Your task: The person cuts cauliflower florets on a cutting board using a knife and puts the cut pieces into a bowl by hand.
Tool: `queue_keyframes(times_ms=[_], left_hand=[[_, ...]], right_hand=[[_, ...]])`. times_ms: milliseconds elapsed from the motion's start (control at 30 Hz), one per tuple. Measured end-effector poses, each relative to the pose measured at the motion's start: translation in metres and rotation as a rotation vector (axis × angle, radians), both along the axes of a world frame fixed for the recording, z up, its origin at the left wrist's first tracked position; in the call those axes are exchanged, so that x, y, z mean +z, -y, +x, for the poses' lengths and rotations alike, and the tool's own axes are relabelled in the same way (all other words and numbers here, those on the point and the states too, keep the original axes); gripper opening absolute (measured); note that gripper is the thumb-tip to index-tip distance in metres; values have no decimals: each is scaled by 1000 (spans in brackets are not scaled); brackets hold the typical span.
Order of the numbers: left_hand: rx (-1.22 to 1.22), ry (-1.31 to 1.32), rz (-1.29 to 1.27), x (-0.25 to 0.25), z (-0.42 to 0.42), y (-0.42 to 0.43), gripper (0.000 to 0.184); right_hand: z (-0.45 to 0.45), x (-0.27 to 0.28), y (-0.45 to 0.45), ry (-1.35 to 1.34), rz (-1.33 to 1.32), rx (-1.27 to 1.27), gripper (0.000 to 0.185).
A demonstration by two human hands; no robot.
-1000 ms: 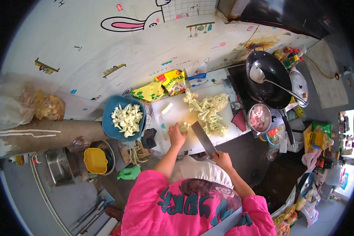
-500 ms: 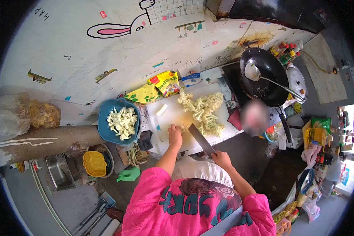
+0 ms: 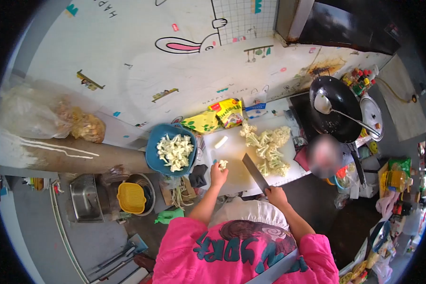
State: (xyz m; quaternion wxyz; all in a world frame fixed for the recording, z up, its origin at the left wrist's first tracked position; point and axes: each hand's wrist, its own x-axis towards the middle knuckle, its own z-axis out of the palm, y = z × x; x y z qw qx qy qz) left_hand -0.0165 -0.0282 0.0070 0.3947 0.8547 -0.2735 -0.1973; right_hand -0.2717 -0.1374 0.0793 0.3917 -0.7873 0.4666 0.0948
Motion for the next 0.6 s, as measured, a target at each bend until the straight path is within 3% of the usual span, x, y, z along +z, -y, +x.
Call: queue_keyframes(times_ms=[100,267,400,500,600], left_hand=[[128,-163,-73,-9,22,-9,28],[271,-287,-364,95,59,-7,21],[395,-57,-349,129,102,-14,32],[445,248,-226,105,147,-26,45],[226,410,61,116,159,-36,59]], right_hand=[[8,-4,-2,2,-1,9,29],[19,-10,-4,11,-22,36,31],[25,-8,-7,13,-31,83,31],[28,-8,-8,-6,-19,83,30],[26,-9,-8,-2,-9,67,31]])
